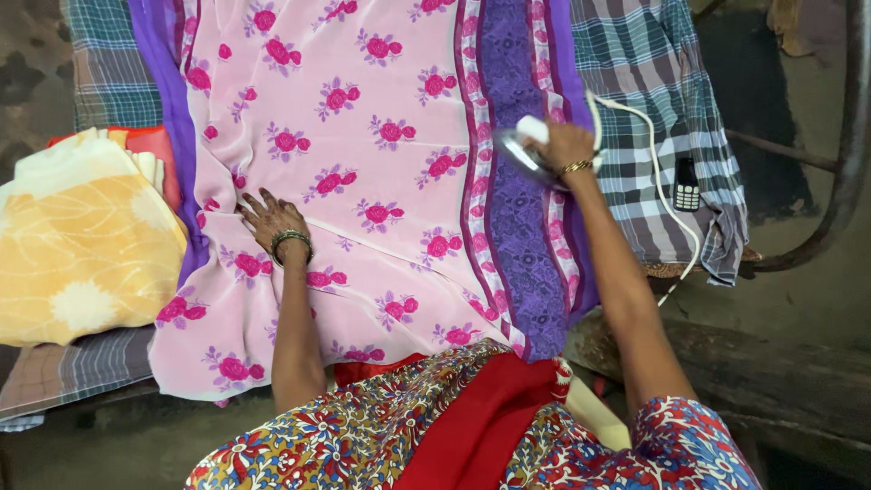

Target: The person irons a floral-patterned cloth by hand using a steam iron. The person spreads the cloth flat on a surface and moves the iron back and forth over several sections of the fabric.

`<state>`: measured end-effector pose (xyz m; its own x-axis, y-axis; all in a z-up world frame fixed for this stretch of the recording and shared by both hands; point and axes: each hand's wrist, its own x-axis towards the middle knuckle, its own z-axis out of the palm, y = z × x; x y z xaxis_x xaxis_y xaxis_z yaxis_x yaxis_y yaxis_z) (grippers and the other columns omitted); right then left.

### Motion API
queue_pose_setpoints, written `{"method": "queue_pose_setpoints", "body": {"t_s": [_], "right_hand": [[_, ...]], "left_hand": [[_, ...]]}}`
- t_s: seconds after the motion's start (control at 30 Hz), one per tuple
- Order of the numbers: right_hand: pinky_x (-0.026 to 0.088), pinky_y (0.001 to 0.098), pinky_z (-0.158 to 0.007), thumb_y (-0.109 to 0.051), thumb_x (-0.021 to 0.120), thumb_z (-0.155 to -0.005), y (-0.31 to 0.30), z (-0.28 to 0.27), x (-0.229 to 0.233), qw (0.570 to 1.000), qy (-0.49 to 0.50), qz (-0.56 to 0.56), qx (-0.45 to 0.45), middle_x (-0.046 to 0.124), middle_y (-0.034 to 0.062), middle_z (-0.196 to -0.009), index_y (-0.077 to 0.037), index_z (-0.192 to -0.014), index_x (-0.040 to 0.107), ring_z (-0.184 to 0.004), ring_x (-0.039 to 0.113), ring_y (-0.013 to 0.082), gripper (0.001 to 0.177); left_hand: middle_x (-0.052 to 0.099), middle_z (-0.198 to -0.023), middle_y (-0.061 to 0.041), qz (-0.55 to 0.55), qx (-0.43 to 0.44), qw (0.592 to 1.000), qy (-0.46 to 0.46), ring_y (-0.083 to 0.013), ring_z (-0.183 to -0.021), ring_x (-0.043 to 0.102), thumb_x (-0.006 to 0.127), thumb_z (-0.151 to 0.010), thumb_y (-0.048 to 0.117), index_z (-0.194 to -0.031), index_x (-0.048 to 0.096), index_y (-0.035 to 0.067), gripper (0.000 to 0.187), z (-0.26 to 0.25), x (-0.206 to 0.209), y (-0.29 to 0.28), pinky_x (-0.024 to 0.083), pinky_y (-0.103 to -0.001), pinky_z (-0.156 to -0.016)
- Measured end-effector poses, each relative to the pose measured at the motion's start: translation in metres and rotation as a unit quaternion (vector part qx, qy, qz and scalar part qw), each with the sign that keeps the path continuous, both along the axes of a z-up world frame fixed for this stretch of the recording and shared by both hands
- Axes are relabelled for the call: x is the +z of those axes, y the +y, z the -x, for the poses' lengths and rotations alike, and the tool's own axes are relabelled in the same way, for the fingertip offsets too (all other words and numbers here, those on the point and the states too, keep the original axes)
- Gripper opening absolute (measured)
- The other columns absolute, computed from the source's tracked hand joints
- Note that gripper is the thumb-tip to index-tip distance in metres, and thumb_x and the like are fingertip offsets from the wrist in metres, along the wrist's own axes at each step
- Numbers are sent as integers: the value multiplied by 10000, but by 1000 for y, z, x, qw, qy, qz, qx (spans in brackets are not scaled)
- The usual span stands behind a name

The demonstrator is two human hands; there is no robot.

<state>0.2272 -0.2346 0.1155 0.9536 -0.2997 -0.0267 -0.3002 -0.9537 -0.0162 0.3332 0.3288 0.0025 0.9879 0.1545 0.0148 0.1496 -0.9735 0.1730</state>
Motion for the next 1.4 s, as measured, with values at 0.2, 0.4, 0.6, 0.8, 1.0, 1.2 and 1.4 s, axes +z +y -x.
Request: {"method": "queue_pose_setpoints", "body": {"t_s": [0.2, 0.4, 0.6, 0.8, 1.0, 1.2, 1.4], "right_hand": [[487, 458, -531, -680, 617, -922, 75, 6, -13, 970, 11, -26, 242, 716, 93, -751, -178, -1105, 673, -599, 683, 299, 537], [491, 483, -533, -594, 654, -915, 78, -57, -22, 994, -27, 23, 107, 719, 127, -694, -143, -1091, 673, -592, 700, 327, 484], [534, 459, -588, -669, 701, -867, 89, -103, -33, 996, -79, 20, -30, 725, 136, -767, -113, -1033, 683, -699, 724, 331, 581], [520, 442, -539, -621, 671, -859, 147, -77, -22, 979, 36, -15, 200, 714, 89, -698, -171, -1070, 680, -616, 701, 270, 498], [465, 442, -473, -648, 630, -915, 189, -61, -8, 942, 7, -22, 334, 692, 64, -668, -161, -1006, 639, -553, 665, 282, 495], [473, 437, -467, -631, 597, -959, 207, -119, -22, 991, -19, 1, 130, 684, 76, -670, -121, -1034, 640, -565, 677, 263, 517], [478, 415, -456, -658, 646, -858, 254, -131, -37, 969, -29, -31, 243, 662, 59, -631, -149, -1061, 676, -543, 653, 248, 549]], "left_hand": [[315, -1627, -206, -17, 12, 1000, 12, -417, -1500, 242, 465, -1000, 280, -1562, 413, 49, 610, -3, 7, -5, 202, -481, -1229], [290, -1645, -192, -7, 20, 1000, 19, -408, -1499, 236, 470, -980, 242, -1573, 384, 37, 633, -7, -8, -2, 197, -463, -1237], [273, -1653, -193, -11, 17, 1000, 10, -398, -1508, 237, 472, -980, 228, -1563, 384, 4, 630, -12, -29, 3, 198, -444, -1241], [281, -1646, -215, 4, 16, 1000, 13, -373, -1521, 236, 486, -991, 214, -1548, 383, -52, 626, -8, -21, 0, 194, -422, -1257], [282, -1646, -206, 40, 38, 998, 1, -338, -1519, 225, 455, -978, 148, -1539, 369, -65, 606, -12, -27, -1, 178, -395, -1247], [280, -1642, -221, -8, 17, 1000, 16, -317, -1547, 197, 395, -954, 87, -1540, 357, -84, 612, -14, -36, 1, 130, -390, -1270], [275, -1644, -226, -37, 13, 999, 19, -327, -1556, 196, 392, -978, 90, -1560, 355, -68, 604, -18, -44, 0, 124, -393, -1282]]}}
